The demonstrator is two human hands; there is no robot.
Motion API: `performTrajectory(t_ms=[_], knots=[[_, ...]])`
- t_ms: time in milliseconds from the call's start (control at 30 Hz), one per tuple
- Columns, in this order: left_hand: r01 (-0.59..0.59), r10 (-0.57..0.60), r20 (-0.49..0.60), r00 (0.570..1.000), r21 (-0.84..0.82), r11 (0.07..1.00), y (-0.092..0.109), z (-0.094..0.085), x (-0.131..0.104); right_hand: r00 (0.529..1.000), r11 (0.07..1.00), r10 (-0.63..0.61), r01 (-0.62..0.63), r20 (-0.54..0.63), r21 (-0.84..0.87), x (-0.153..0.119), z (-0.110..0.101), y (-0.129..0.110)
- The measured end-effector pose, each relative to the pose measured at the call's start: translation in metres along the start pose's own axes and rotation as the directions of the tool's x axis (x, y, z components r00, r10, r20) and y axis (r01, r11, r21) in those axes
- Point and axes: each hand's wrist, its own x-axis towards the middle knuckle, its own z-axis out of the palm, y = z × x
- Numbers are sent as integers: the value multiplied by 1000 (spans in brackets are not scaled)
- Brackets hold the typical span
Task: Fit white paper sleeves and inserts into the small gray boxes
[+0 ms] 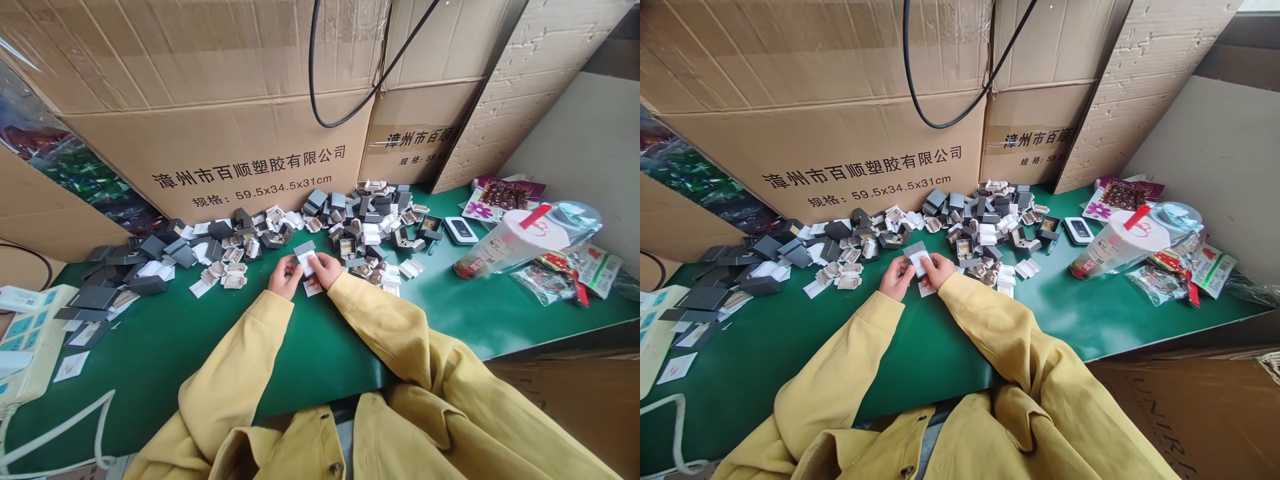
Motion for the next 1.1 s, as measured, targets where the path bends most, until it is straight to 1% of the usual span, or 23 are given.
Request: performTrajectory(t_ms=[67,167,267,333,433,500,600,700,800,900,967,1033,1100], knots=[[17,-17,8,1000,44,999,1,0,0,999,999,-39,40,-13,32,-3,4,0],[-4,3,48,999,9,1000,4,2,-2,999,994,-50,51,-11,95,-6,8,0],[24,-24,3,1000,-36,999,7,3,-3,997,994,-53,47,54,100,-7,9,1],[71,-72,-16,997,-70,995,7,3,-3,994,997,-53,47,91,64,-7,9,1],[131,-128,26,991,-151,980,7,3,-3,996,999,-29,28,89,19,-7,8,1],[154,-147,49,988,-169,974,7,2,-3,997,999,-20,22,73,-27,-8,7,-1],[166,-159,77,984,-107,980,7,-1,-3,998,986,-41,47,41,-161,-12,6,-7],[173,-167,95,981,-61,983,8,-3,-1,994,947,-104,103,14,-303,-16,6,-13],[179,-174,105,979,-43,983,10,-4,1,993,934,-118,113,5,-338,-17,6,-15],[174,-170,108,980,-27,984,11,-2,1,997,946,-78,74,2,-314,-16,6,-14],[161,-159,92,983,-19,987,11,-2,0,998,940,-60,51,-17,-336,-14,5,-13],[103,-102,38,994,-15,995,11,-2,0,997,918,-60,36,-50,-395,-13,5,-11],[2,-2,-26,1000,22,1000,13,-4,0,995,889,-74,38,-62,-455,-12,4,-10]])
